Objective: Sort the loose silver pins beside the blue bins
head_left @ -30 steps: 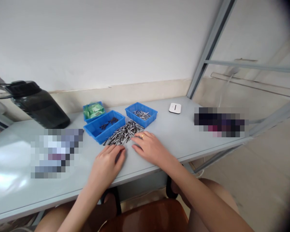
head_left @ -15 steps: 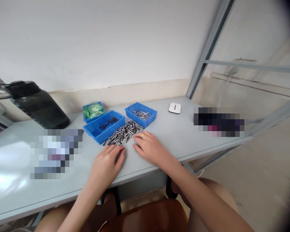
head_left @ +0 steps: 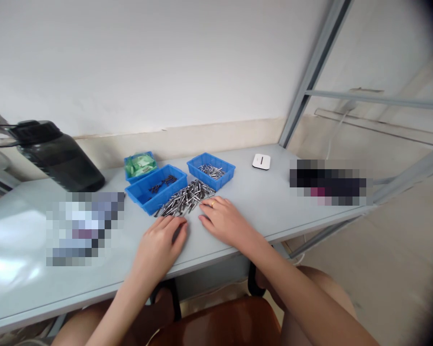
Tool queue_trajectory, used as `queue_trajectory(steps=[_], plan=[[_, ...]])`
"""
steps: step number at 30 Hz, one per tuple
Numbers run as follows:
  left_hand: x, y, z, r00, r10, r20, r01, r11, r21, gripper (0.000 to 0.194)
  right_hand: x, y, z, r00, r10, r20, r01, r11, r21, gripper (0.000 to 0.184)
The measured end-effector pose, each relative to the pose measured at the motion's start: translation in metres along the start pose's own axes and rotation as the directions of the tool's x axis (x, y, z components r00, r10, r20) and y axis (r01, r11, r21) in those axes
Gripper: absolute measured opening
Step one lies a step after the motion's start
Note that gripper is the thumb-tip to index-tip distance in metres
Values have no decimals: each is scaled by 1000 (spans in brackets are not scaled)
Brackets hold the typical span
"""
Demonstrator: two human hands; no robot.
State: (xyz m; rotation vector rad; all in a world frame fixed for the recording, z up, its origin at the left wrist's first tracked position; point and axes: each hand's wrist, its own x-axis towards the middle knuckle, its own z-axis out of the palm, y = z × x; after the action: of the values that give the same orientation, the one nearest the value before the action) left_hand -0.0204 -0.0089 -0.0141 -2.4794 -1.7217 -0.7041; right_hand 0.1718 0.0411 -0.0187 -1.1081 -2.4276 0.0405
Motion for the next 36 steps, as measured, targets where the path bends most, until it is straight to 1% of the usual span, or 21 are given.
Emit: queue_trajectory(steps=[9, 17, 24, 29, 33, 36], plan=[[0, 1, -1, 1000, -1, 6, 1, 1000, 14, 23, -1, 0, 0, 1000, 7, -27, -7, 999, 34, 23], [0, 0, -1, 1000, -2, 1, 2, 1000, 18, 23, -1, 1, 2, 1000, -1, -1, 1, 1000, -13, 29], [-1, 0, -1, 1000, 1, 1, -1, 1000, 14, 23, 0, 0, -1, 1000, 15, 2, -15, 1000, 10, 25], [0, 0, -1, 1000, 6, 0, -6, 1000, 22, 23, -1, 0, -1, 1000, 23, -20, -22, 999, 33, 24], [0, -1, 0, 1000, 5, -1, -5, 1000, 17, 23, 0, 0, -2, 998, 0, -61, 3, 998, 56, 26], [-1, -2, 2, 999, -3, -36, 3, 1000, 6, 23, 0, -1, -4, 993, -57, -99, 65, 994, 84, 27]])
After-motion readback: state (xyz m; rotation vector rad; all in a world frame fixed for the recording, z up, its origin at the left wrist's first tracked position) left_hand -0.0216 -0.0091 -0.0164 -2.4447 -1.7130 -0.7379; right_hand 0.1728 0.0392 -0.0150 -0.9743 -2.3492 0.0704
